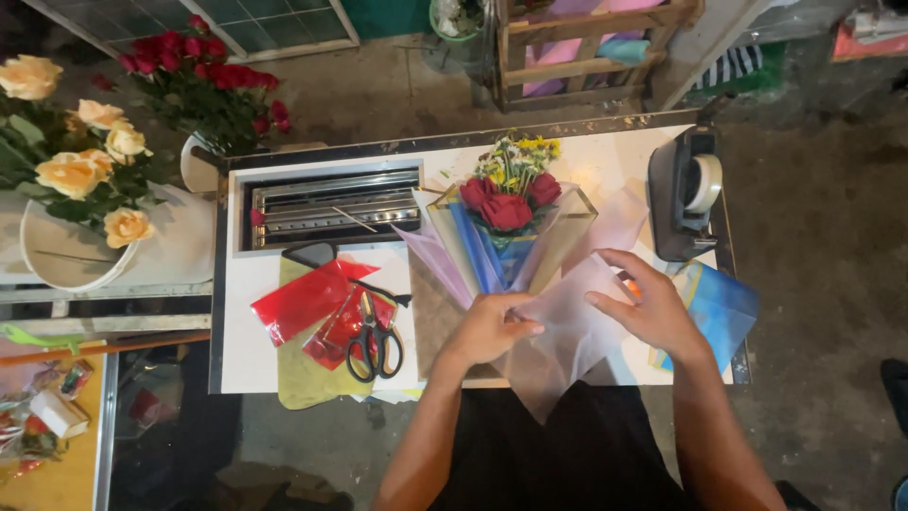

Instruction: Wrapping a bouquet of red roses with multiple layers of decorative paper at a floral arrangement station.

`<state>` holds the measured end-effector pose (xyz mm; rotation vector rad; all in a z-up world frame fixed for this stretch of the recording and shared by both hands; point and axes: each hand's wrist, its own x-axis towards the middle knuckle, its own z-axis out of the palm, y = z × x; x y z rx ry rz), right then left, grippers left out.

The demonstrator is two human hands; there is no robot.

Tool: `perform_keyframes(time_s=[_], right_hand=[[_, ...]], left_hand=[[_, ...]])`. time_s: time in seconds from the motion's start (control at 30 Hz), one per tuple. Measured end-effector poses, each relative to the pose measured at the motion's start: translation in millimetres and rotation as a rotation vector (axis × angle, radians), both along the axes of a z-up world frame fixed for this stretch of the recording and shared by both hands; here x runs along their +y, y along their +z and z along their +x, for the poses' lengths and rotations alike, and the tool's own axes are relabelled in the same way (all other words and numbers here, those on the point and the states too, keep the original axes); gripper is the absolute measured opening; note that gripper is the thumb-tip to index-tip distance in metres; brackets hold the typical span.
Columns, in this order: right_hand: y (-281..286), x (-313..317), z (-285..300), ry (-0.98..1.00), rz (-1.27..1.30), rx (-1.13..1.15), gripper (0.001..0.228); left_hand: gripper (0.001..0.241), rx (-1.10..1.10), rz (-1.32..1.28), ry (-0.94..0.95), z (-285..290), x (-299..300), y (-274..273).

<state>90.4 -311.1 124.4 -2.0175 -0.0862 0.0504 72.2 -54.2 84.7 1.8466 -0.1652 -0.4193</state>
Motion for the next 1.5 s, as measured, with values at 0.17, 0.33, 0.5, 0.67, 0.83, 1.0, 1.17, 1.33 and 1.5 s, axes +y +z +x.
perform_keyframes(time_s=[0.17, 0.33, 0.5, 0.67, 0.83, 1.0, 1.17, 1.33, 1.5], right_hand=[[-6, 7, 13, 0.104, 0.136, 0.097, 0.014], [-18, 4, 12, 0.053, 0.316, 0.104, 0.012], [-10, 5, -1, 0.051, 0.34, 0.085, 0.014], [-12, 0, -7, 0.09, 0.388, 0.063, 0.021], [-26, -10, -7, 0.134, 0.45, 0.015, 0.026], [-48, -24, -12, 0.216, 0.422, 0.019, 0.032], [-44, -30, -16, 0.399, 0.322, -0.037, 0.028], [-37, -33, -17, 0.429, 0.263, -0.039, 0.026], [-22, -28, -23, 0.416, 0.212, 0.002, 0.036]], left_hand=[[0.034, 0.049, 0.086, -0.037, 13, 8, 40], [0.019, 0.098, -0.026, 0.07, 9, 27, 24], [0.017, 0.172, -0.169, 0.178, 2, 39, 24], [0.017, 0.156, -0.168, 0.319, -2, 52, 5], [0.017, 0.18, -0.323, 0.394, -3, 47, 35], [0.013, 0.177, -0.403, 0.429, -4, 44, 28], [0.011, 0.108, -0.4, 0.481, -9, 41, 27], [0.013, 0.118, -0.407, 0.448, -9, 45, 21], [0.016, 0.088, -0.331, 0.409, -7, 47, 25]])
